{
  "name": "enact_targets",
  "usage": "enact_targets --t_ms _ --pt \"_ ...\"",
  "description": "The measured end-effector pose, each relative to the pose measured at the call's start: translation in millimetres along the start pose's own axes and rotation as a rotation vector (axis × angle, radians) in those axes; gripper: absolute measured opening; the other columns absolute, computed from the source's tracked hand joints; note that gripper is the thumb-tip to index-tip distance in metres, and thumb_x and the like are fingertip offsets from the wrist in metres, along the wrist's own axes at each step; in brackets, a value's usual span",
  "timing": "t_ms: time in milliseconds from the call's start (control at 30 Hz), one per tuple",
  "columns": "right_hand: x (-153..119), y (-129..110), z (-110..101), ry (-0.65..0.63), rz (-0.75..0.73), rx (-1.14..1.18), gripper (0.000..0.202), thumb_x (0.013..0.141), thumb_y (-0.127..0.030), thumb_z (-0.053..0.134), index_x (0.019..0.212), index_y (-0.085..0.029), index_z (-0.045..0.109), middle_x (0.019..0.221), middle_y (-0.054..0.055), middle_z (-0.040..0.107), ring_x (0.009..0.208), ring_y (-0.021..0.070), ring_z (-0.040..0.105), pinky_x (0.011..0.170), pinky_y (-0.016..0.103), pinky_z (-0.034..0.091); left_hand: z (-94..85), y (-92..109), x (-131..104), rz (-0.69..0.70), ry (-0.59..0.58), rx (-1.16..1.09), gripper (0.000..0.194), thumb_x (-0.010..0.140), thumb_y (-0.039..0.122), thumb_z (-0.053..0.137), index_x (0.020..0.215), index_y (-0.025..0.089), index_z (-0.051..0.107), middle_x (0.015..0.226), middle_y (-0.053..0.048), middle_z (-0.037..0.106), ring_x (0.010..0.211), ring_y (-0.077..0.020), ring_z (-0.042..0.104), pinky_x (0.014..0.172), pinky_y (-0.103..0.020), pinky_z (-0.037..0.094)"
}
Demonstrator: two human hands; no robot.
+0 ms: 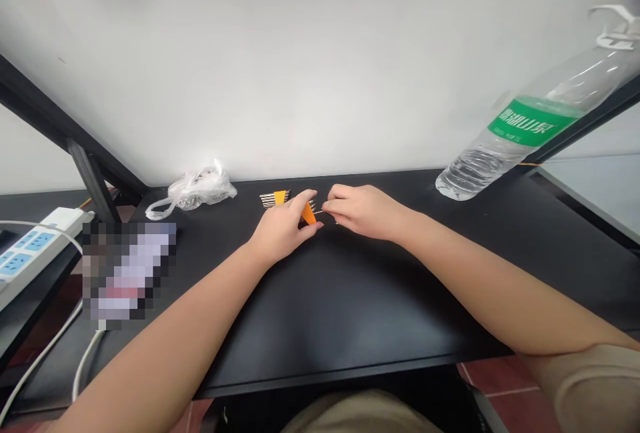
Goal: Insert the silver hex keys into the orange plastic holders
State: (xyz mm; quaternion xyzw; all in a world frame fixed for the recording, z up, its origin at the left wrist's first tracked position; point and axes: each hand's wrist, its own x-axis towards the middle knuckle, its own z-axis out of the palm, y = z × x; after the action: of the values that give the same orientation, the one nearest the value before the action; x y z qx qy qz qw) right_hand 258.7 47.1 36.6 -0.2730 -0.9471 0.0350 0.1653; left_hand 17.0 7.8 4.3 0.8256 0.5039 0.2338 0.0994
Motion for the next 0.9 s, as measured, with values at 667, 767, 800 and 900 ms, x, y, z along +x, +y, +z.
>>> enact_targets --t_ms 667,767,800,900 --pt "6.8 1.8 23.0 -0.016 0.050 0.342 0.011 0.095 -0.017 0.055 0.094 -0.021 0.065 0.097 0.005 0.065 0.079 0.0167 0.060 0.072 0.030 0.046 0.4 0.2 -1.2 0.088 0.020 -0.003 0.046 0.097 0.042 0.065 0.138 0.027 0.052 0.115 -0.003 0.074 0.098 -0.0210 0.071 0.076 -0.030 0.054" --pt "5.4 13.4 22.1 -0.047 0.134 0.280 0.011 0.091 -0.014 0.057 0.093 -0.020 0.066 0.096 0.004 0.065 0.079 0.0166 0.060 0.071 0.029 0.045 1.8 -2.7 -1.2 0.131 0.053 -0.010 0.036 0.099 0.041 0.062 0.133 0.028 0.058 0.125 -0.004 0.070 0.105 -0.0204 0.070 0.083 -0.031 0.055" --pt "4.8 19.1 21.7 -0.058 0.183 0.245 0.010 0.090 -0.014 0.058 0.091 -0.020 0.066 0.095 0.004 0.065 0.078 0.0164 0.060 0.070 0.029 0.044 2.1 -3.6 -1.2 0.140 0.062 -0.006 0.033 0.100 0.041 0.060 0.131 0.029 0.059 0.127 -0.004 0.069 0.105 -0.0199 0.069 0.084 -0.031 0.055" --pt "3.1 35.0 22.1 -0.133 0.293 0.184 0.009 0.089 -0.017 0.061 0.088 -0.021 0.068 0.094 0.004 0.065 0.077 0.0164 0.060 0.070 0.029 0.043 2.4 -5.0 -1.5 0.142 0.077 0.001 0.028 0.103 0.043 0.056 0.126 0.029 0.064 0.126 -0.005 0.067 0.099 -0.0184 0.069 0.081 -0.031 0.056"
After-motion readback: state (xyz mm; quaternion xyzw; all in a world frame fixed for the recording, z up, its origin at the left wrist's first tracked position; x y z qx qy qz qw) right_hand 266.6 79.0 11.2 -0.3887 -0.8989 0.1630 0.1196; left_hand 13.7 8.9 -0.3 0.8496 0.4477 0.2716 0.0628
